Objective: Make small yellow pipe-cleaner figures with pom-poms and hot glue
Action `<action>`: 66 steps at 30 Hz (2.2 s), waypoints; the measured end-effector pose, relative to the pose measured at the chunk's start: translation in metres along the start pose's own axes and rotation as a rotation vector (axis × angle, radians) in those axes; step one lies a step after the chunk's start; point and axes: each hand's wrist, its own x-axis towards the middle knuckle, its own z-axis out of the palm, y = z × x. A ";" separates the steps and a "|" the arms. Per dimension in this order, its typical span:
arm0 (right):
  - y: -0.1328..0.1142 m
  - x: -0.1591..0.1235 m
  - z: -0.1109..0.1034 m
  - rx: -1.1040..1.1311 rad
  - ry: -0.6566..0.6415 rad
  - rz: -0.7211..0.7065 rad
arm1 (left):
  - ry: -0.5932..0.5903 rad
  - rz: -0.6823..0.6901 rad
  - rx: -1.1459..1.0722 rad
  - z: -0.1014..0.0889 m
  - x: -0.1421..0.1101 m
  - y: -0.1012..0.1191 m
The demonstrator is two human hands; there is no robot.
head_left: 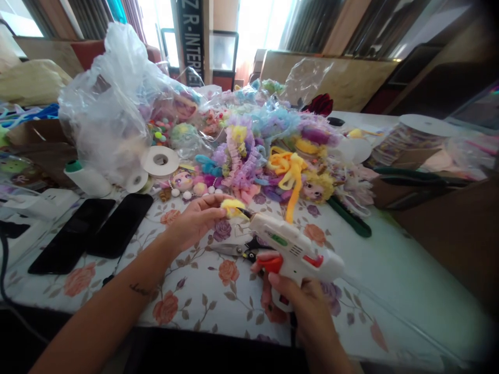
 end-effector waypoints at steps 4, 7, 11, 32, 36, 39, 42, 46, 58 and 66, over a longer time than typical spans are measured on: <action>0.005 -0.003 0.000 -0.050 0.040 -0.039 | 0.019 -0.004 -0.006 0.003 -0.001 0.001; 0.006 -0.004 0.002 -0.086 0.071 -0.040 | 0.013 0.000 0.011 0.003 0.000 0.002; 0.006 -0.003 0.004 -0.133 0.080 -0.028 | 0.014 0.008 0.031 0.001 0.000 0.001; 0.004 0.000 0.010 -0.188 0.117 0.000 | 0.002 -0.010 0.126 0.005 -0.002 0.002; 0.003 -0.001 0.011 -0.216 0.127 0.008 | 0.004 -0.025 0.127 0.006 -0.002 0.003; 0.003 -0.001 0.011 -0.227 0.134 0.014 | 0.006 -0.024 0.120 0.006 -0.002 0.003; 0.004 -0.001 0.011 -0.225 0.137 0.021 | 0.002 -0.024 0.125 0.006 -0.001 0.003; 0.005 -0.001 0.010 -0.219 0.143 0.029 | -0.010 -0.017 0.122 0.003 0.000 0.001; 0.006 -0.001 0.010 -0.222 0.151 0.024 | -0.021 -0.027 0.065 0.001 -0.001 0.000; 0.004 0.000 0.011 -0.228 0.171 0.062 | 0.002 -0.016 0.026 -0.002 0.002 -0.003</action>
